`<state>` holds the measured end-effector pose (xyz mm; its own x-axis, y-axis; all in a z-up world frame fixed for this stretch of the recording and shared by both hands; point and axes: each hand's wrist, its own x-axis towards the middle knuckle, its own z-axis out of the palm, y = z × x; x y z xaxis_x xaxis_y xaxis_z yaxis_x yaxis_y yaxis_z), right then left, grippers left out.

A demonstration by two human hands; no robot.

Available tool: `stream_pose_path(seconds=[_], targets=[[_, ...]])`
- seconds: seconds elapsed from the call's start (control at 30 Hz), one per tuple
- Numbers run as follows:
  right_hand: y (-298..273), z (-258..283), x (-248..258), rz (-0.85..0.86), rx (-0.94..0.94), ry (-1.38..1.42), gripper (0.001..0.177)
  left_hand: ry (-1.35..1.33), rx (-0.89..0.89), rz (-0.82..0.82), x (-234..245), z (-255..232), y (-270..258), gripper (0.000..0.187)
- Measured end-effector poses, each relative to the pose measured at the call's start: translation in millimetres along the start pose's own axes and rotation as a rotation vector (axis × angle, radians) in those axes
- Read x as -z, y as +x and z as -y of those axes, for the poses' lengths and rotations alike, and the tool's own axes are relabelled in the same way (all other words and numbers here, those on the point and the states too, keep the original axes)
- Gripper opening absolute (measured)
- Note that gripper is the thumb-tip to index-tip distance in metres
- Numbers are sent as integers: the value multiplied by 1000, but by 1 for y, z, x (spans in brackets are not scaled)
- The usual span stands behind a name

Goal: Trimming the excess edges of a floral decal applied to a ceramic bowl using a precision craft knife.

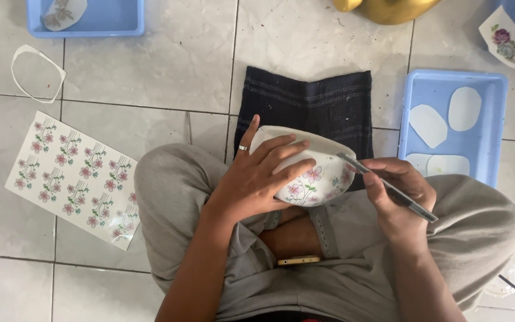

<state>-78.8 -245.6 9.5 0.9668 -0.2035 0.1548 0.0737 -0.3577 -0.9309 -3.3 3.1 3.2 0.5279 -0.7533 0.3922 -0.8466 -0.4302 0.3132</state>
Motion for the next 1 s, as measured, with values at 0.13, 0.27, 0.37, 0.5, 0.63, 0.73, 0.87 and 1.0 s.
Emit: stream_pose_path(seconds=[0.13,0.27,0.37,0.5,0.63,0.73,0.87,1.0], targets=[[6,7,-3,100,56,72,19,1,5,18,4,2,-3,87],[10,5,-3,180,87,62,12,-22,2,95,5,4,-5,97],[14,4,-3,217,79,81,14,-42,7,105,5,6,-5,104],[15,2,-4,223,37,110,14,-56,10,110,4,8,-5,104],[16,1,-4,234,66,111,13,-42,19,122,5,8,-5,104],[17,3,-5,252,71,89,14,-50,18,97,6,6,-4,98],[18,5,-5,260,81,74,13,-20,15,93,7,5,-1,89],[19,6,-4,280,95,97,14,-46,24,67,6,5,-2,87]])
